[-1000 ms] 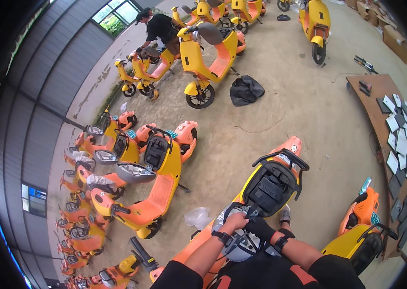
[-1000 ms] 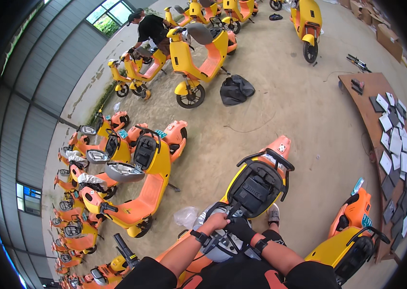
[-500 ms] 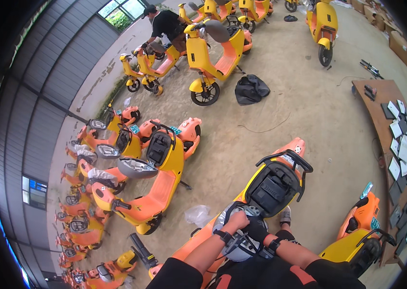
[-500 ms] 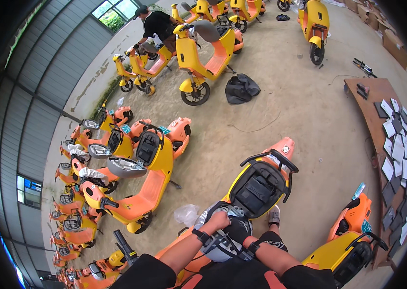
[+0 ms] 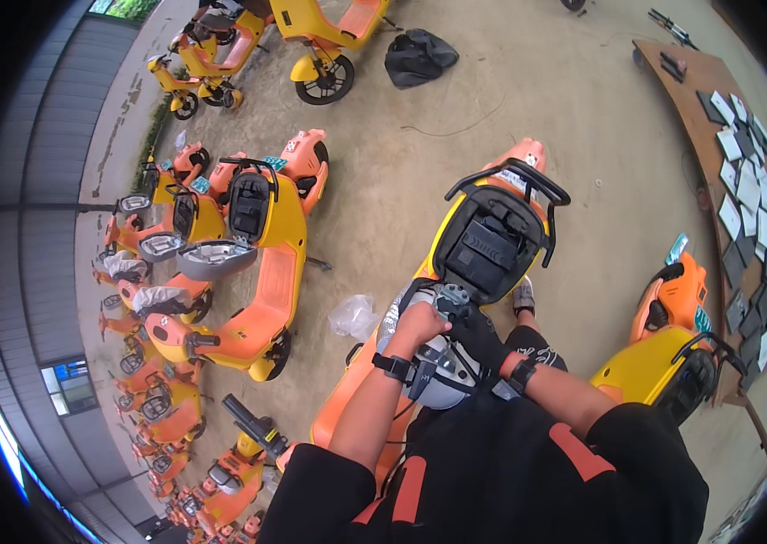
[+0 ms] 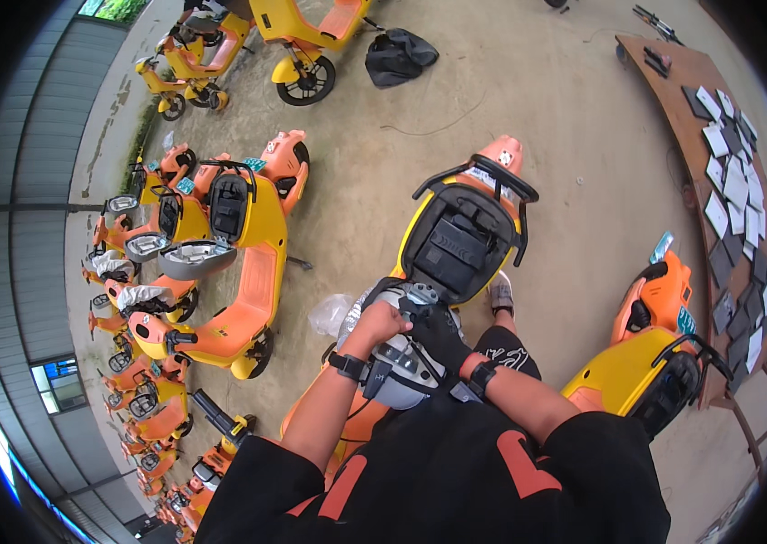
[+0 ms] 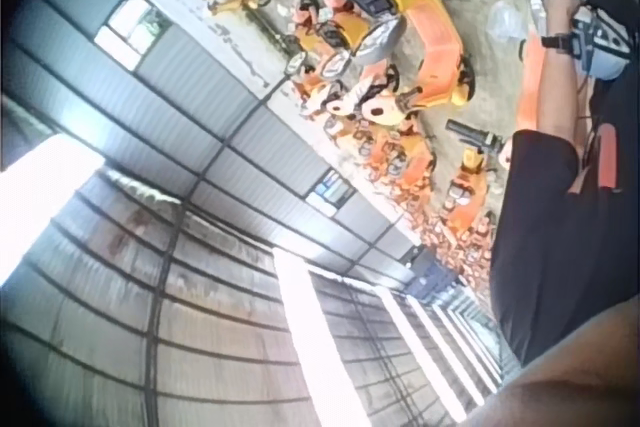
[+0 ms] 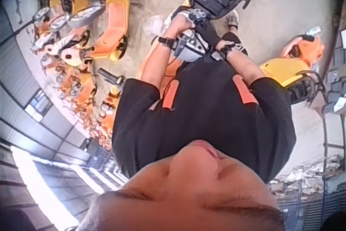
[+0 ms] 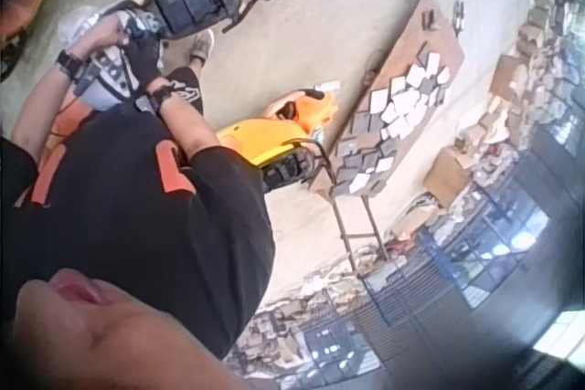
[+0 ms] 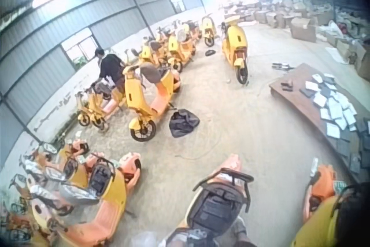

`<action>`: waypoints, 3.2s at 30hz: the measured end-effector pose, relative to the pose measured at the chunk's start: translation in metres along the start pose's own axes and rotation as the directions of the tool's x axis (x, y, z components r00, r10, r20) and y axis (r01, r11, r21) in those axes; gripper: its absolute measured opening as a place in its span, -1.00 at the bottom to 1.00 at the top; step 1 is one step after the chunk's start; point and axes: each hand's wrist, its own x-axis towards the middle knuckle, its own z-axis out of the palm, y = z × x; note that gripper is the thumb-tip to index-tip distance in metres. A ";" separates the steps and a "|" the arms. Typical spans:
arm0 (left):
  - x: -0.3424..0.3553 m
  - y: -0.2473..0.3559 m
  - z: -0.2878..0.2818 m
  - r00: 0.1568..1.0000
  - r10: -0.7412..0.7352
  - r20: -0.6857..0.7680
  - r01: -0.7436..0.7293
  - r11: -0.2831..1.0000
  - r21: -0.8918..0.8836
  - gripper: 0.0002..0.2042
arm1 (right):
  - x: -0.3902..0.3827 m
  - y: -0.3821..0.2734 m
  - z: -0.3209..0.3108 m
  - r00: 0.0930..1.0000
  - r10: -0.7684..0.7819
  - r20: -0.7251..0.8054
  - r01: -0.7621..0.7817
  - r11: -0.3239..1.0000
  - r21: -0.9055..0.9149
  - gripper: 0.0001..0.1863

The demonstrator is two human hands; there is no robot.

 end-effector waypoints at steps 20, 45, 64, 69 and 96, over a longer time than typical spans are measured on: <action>0.001 0.011 -0.013 0.913 -0.069 0.403 0.170 0.960 -0.223 -0.80 | -0.002 0.056 0.014 1.000 -0.014 0.018 0.016 0.994 -0.112 -0.64; 0.030 -0.009 0.020 0.974 -0.168 0.151 0.190 0.970 -0.152 -0.61 | -0.006 0.004 0.009 0.993 -0.102 -0.058 0.084 0.963 -0.257 -0.72; 0.000 0.012 -0.024 0.880 -0.067 0.471 0.269 0.886 -0.377 -0.75 | -0.003 -0.025 0.003 0.999 0.002 0.050 0.018 0.919 -0.394 -0.72; -0.008 0.011 -0.023 0.861 0.076 0.503 0.104 0.941 -0.321 -0.87 | -0.007 0.011 -0.013 0.964 0.218 0.156 -0.175 0.952 -0.249 -0.73; -0.056 0.023 -0.009 0.785 0.584 -0.207 -0.422 0.749 0.510 -0.87 | -0.002 -0.013 -0.020 0.659 0.440 0.610 -0.741 0.240 0.628 -0.72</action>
